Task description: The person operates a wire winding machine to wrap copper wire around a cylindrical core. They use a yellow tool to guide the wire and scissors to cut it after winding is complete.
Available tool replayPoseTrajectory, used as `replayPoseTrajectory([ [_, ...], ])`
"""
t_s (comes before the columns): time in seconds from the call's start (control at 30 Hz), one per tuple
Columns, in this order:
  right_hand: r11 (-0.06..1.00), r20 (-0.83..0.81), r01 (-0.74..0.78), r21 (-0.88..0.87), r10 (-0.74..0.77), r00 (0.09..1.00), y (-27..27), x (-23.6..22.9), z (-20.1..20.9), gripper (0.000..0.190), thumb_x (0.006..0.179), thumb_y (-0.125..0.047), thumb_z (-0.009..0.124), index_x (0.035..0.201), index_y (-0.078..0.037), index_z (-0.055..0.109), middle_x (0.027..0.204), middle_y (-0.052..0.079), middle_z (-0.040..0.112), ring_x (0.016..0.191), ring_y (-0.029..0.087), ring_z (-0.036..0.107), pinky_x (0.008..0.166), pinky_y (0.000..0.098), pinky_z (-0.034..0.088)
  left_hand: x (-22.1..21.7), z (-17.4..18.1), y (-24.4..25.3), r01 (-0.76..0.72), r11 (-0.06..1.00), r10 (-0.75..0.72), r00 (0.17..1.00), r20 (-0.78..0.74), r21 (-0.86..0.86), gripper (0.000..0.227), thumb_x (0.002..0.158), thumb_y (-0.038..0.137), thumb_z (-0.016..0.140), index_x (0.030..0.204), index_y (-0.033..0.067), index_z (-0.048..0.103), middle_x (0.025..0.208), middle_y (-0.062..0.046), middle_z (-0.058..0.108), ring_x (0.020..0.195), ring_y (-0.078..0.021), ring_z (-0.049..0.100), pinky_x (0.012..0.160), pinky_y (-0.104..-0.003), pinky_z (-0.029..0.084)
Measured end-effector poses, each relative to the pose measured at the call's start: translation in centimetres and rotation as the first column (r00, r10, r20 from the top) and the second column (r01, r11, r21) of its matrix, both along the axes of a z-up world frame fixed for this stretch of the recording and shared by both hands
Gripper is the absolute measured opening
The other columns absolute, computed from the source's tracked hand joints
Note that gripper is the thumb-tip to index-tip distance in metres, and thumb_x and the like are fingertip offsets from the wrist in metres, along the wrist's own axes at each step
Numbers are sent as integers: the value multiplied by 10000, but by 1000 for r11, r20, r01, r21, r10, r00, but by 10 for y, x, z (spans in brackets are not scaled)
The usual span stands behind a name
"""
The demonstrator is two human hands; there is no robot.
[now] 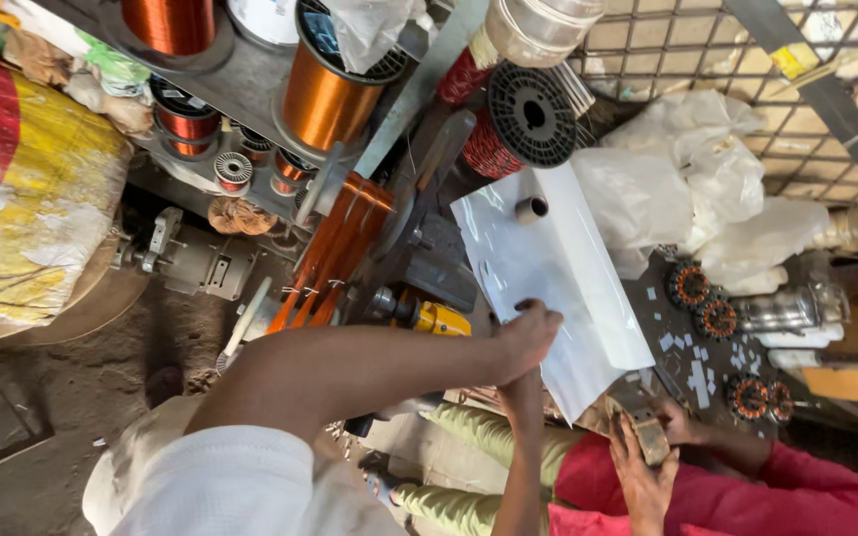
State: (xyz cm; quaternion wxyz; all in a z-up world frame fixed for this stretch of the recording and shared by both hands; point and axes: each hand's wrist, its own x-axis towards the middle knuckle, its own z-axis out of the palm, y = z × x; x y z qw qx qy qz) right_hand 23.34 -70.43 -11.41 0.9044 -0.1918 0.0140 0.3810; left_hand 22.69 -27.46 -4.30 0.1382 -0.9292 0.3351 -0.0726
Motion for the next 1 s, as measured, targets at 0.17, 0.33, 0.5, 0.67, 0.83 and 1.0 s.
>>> replayPoseTrajectory([
  [0.17,678,375,289,-676,-22,927,83,9,14,1056,899,-723,547,1574,35,253,1532,262,331,1409,361,305,1135,451,157,-81,37,51,211,738,-116,975,187,-641,175,963,263,661,1050,130,732,1199,-24,615,1170,-190,548,913,-383,514],
  [0.33,652,700,407,-640,276,659,295,25,2,722,1037,-544,536,1407,74,509,1307,227,634,1213,316,617,1038,438,482,-177,47,169,-202,384,711,688,148,-901,366,1040,337,680,1246,45,600,1183,-126,656,1012,-303,666,801,-405,577],
  [0.5,779,685,4,-627,549,479,429,58,39,892,983,-693,394,1508,28,405,1581,134,449,1438,269,473,1151,475,411,-196,53,197,-457,109,849,504,-157,-883,668,881,469,736,1323,-14,603,1205,-184,680,998,-378,691,754,-439,575],
  [0.67,652,403,-179,-737,636,658,495,79,26,1028,809,-834,324,1538,-116,422,1501,88,523,1348,227,525,1110,428,441,-185,55,188,-433,170,864,497,-77,-885,794,848,546,766,1375,8,514,1276,-200,670,1059,-376,692,849,-430,586],
  [0.83,786,694,-182,-590,610,383,489,65,43,966,814,-753,423,1514,-88,461,1462,100,555,1324,226,548,1109,400,447,-194,47,167,-316,-75,836,497,-232,-946,842,754,433,847,1392,18,486,1234,-209,664,1053,-390,687,809,-427,589],
  [1.0,749,731,-289,-597,656,191,513,46,78,891,789,-632,557,1479,-74,475,1441,90,556,1325,212,549,1131,385,441,-194,41,154,-157,-328,739,572,-356,-932,842,719,261,912,1388,8,469,1267,-204,606,1098,-348,673,762,-366,579],
])
